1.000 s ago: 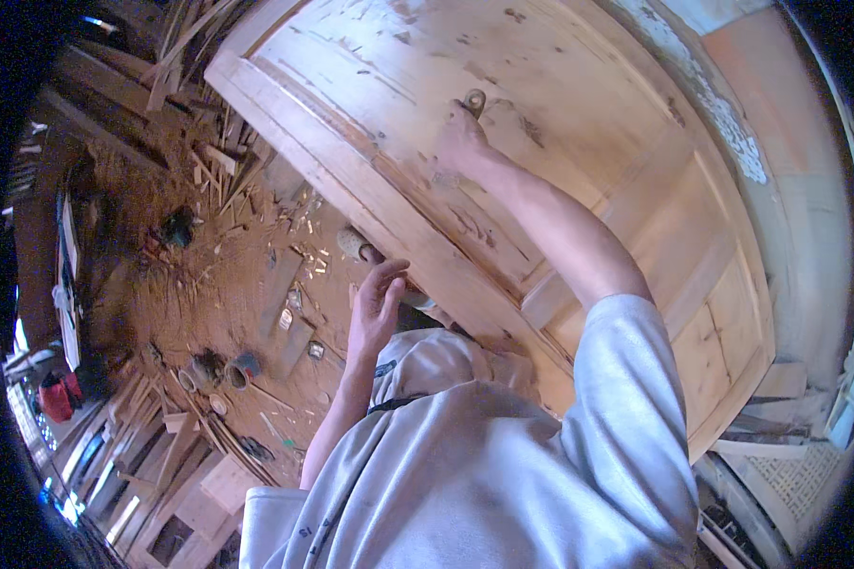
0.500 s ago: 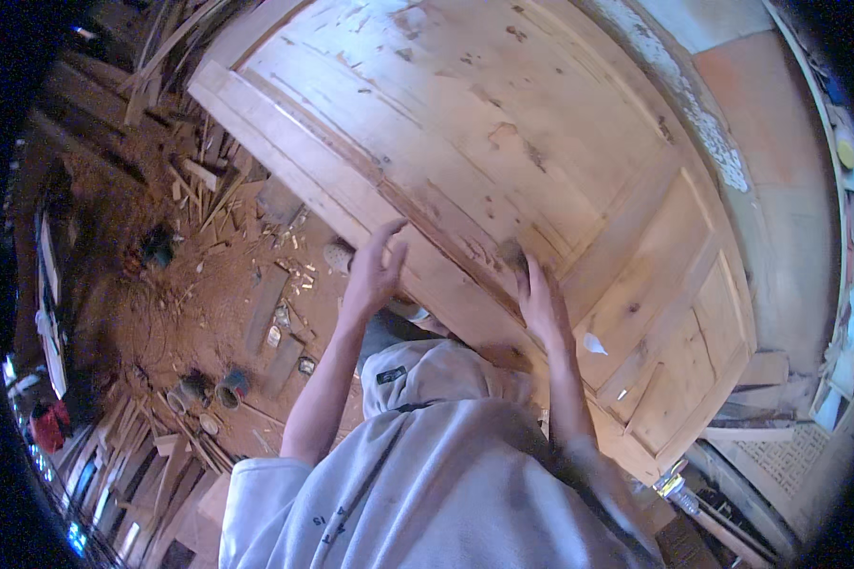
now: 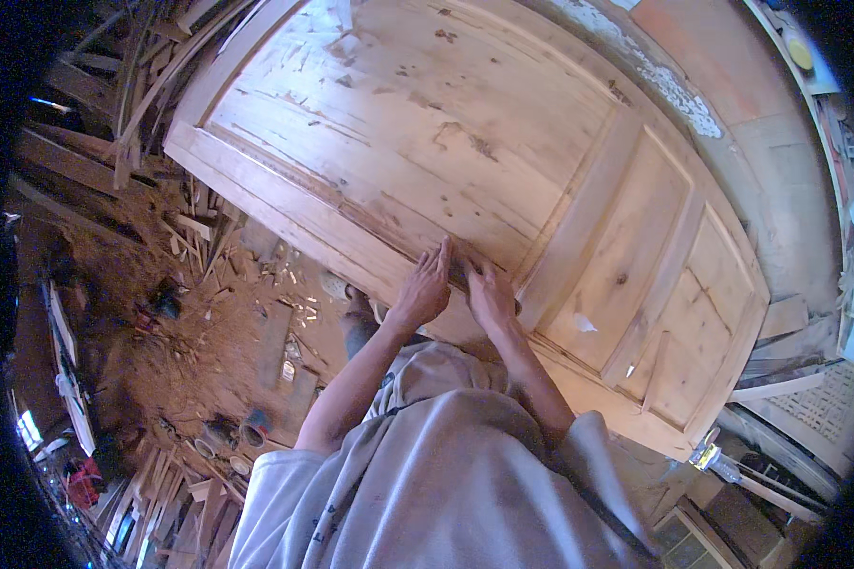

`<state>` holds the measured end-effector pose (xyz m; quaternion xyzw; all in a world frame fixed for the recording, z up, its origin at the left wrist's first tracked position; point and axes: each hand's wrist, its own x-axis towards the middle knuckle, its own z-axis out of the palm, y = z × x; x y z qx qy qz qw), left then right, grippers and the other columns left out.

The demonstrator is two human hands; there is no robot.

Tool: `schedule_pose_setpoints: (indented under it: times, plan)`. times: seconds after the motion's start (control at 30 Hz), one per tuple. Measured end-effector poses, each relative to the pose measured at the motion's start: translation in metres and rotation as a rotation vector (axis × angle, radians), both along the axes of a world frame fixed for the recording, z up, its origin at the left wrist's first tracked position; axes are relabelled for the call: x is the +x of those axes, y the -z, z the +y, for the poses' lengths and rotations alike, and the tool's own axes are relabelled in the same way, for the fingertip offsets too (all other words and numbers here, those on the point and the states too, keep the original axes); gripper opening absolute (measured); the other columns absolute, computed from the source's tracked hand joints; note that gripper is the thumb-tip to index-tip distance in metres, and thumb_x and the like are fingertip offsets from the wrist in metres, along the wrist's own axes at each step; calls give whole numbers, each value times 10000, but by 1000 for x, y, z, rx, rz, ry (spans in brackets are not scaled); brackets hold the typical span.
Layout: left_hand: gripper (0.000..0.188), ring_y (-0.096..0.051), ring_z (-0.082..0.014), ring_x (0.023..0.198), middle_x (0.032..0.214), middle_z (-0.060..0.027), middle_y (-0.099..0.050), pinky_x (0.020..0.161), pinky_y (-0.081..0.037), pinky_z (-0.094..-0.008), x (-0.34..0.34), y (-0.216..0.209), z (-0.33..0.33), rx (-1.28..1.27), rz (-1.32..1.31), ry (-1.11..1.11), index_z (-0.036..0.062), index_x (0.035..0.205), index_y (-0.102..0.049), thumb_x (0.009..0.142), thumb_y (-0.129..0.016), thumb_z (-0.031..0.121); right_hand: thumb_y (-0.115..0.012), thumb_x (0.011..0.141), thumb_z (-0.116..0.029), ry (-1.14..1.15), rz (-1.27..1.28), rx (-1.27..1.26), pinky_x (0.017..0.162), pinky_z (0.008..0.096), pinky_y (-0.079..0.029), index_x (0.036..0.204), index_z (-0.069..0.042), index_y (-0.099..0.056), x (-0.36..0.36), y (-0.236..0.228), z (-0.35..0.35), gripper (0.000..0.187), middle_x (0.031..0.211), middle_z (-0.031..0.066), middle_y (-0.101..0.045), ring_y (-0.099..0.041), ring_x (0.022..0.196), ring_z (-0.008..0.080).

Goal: The person applies wood glue from a bottle into the grooves of a wooden cabinet door and then presses thin wooden strips into the glued grooves by hand.

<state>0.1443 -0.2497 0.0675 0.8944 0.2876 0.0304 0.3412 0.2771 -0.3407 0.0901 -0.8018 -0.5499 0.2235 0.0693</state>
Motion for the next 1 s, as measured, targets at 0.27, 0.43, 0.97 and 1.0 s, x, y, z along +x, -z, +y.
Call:
schedule_pose_setpoints:
  times: [0.27, 0.43, 0.97, 1.0]
  plan:
    - [845, -309, -391, 1355, 1430, -300, -328, 1132, -239, -432, 3, -13, 3, -205, -290, -261, -64, 1456, -90, 730, -521, -41, -559, 882, -131, 13, 49, 117, 832, 472, -492, 1377, -130, -434, 12, 9, -4, 511, 1074, 234, -594, -600, 958, 413]
    - [772, -313, -384, 1356, 1434, -281, -338, 1129, -240, -403, -34, -62, 1, -284, -388, -432, -29, 1464, -135, 793, -517, -7, -561, 894, -131, 67, 302, 153, 893, 441, -474, 1297, -33, -470, 56, -21, -32, 424, 1165, 240, -576, -563, 1073, 399]
    - [542, -356, -303, 1335, 1441, -218, -340, 1116, -283, -396, -157, -82, -41, -416, -741, -1176, -41, 1420, -229, 915, -418, 10, -577, 792, -117, -633, -348, -150, 832, 395, -388, 940, -119, -671, 83, -49, -25, 175, 890, 73, -633, -624, 875, 231]
    - [542, -356, -303, 1335, 1441, -218, -340, 1116, -283, -396, -158, -83, -43, -412, -741, -1176, -41, 1420, -229, 915, -418, 10, -577, 786, -118, -685, -432, -219, 832, 386, -387, 928, -104, -676, 72, -55, -19, 173, 886, 69, -638, -623, 877, 227]
